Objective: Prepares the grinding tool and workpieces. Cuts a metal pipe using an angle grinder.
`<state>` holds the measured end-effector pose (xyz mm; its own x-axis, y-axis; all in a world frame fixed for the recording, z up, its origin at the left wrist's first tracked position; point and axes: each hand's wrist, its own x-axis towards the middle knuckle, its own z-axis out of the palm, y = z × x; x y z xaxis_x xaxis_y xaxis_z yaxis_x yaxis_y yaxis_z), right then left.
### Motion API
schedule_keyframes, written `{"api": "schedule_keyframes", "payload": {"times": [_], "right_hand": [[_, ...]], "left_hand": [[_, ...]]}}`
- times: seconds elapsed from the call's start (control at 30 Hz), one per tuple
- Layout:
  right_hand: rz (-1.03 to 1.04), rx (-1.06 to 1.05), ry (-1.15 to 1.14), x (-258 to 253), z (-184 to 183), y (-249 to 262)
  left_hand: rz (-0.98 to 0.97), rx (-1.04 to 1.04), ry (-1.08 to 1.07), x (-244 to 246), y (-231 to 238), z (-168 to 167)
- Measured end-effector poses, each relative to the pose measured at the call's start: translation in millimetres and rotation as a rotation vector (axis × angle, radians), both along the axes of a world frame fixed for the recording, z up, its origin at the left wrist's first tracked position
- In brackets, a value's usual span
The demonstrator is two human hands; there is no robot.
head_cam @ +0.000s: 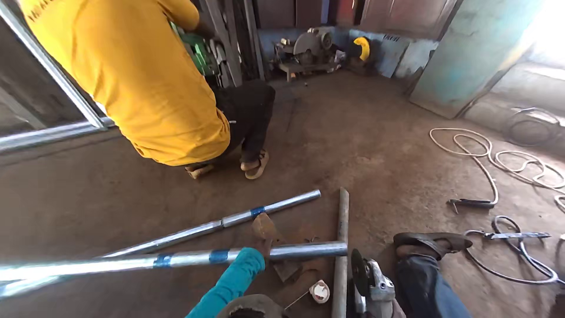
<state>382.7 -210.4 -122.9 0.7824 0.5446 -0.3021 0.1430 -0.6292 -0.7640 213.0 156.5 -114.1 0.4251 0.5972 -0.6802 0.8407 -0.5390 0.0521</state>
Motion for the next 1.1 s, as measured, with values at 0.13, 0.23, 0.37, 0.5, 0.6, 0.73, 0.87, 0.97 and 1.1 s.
{"api": "schedule_keyframes", "payload": {"times": [0.13, 0.23, 0.37, 0.5, 0.6, 0.73, 0.87, 0.97, 1.1], "right_hand": [[0.023, -0.002, 0.017, -5, -5, 12], [0.029, 0.004, -0.018, -4, -29, 9], [0.050, -0.004, -0.036, -1, -41, 10], [0.051, -0.028, -0.048, -4, -43, 13], [0.049, -0.052, -0.044, -6, -40, 15], [0.032, -0.056, -0.031, -5, -37, 16], [0.016, -0.096, 0.038, -14, -2, 26], [0.034, -0.084, -0.004, -10, -18, 21], [0.021, -0.102, 0.013, -10, -20, 22]], "left_hand": [[0.000, -0.035, 0.002, 7, -2, 15], [-0.020, 0.023, -0.001, 3, -5, 9], [-0.068, 0.044, 0.017, 3, -5, 13], [-0.065, 0.037, 0.002, 2, -2, 6], [-0.071, 0.039, 0.018, 3, -2, 5], [-0.068, 0.039, 0.008, 2, -3, 5], [-0.064, 0.024, 0.013, 2, -2, 8], [-0.038, 0.014, -0.011, 2, -4, 15], [-0.054, 0.023, -0.011, 1, -3, 13]]}}
